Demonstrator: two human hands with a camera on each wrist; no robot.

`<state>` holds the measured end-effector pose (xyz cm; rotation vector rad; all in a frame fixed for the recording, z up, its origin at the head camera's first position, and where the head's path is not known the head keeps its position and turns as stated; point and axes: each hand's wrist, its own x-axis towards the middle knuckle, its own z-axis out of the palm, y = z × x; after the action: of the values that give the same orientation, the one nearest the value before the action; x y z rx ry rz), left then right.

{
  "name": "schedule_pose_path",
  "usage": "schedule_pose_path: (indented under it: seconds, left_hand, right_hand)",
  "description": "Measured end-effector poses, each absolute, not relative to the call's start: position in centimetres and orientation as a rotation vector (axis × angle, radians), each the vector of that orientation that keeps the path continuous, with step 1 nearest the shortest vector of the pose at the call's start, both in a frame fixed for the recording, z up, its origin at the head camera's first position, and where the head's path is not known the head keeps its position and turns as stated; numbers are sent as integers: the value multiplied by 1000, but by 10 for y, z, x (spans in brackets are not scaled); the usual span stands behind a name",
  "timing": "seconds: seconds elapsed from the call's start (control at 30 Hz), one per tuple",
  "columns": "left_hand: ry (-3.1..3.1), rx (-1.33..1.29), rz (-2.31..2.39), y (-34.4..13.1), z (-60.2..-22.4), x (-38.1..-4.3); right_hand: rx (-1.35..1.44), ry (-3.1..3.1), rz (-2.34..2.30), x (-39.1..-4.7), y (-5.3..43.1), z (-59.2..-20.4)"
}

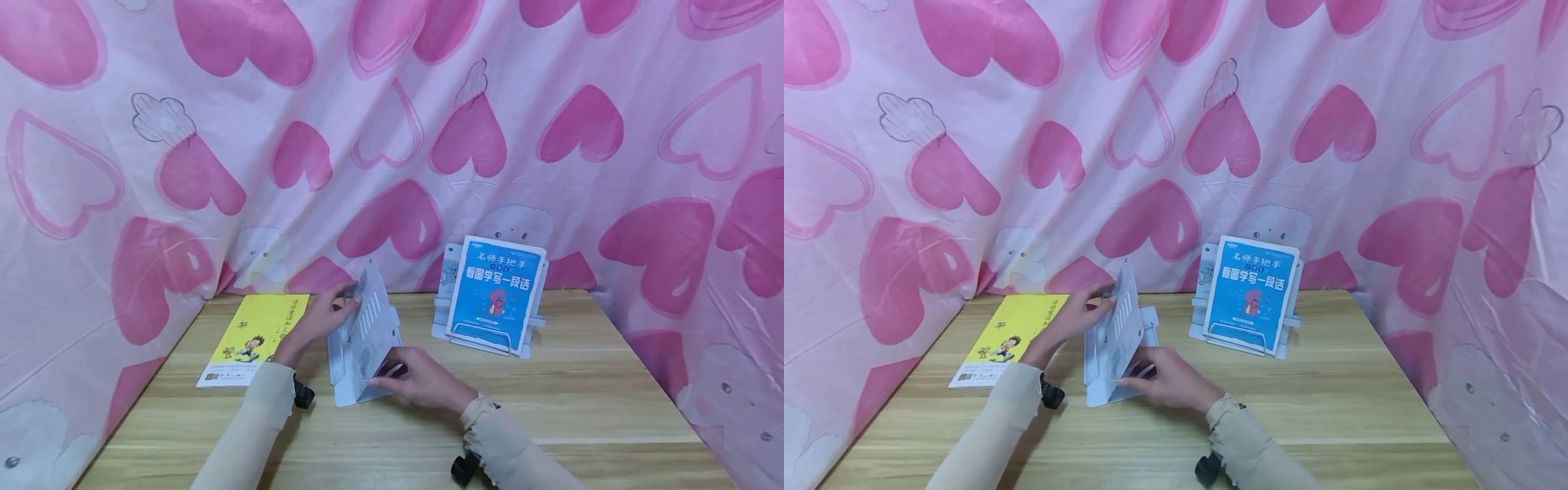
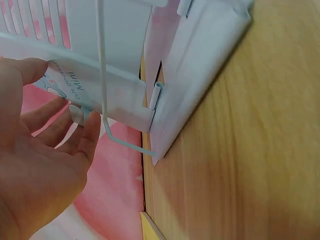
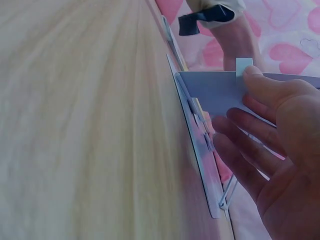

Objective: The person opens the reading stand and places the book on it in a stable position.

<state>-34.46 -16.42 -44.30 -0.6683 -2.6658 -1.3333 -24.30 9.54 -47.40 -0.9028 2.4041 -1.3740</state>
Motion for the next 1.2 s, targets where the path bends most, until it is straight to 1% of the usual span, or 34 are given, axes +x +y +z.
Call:
schedule_pose_path:
  seconds: [0.37,0.63,0.93,1.2]
  left_hand:
    - [-2667,-589,-1220,-176,-441,-334]
    - [-2701,-511,-1193,-182,-440,-320]
    - [-2722,-407,-1125,-183,-443,-308]
    - [-2700,-378,-1147,-182,-443,-305]
  right_hand:
    - [-891,2351,-1398,-252,115,-478]
    - [-891,2326,-1409,-256,124,-481]
    - [-895,2313,-1442,-249,123,-479]
    - [-875,2328,-1517,-240,116,-473]
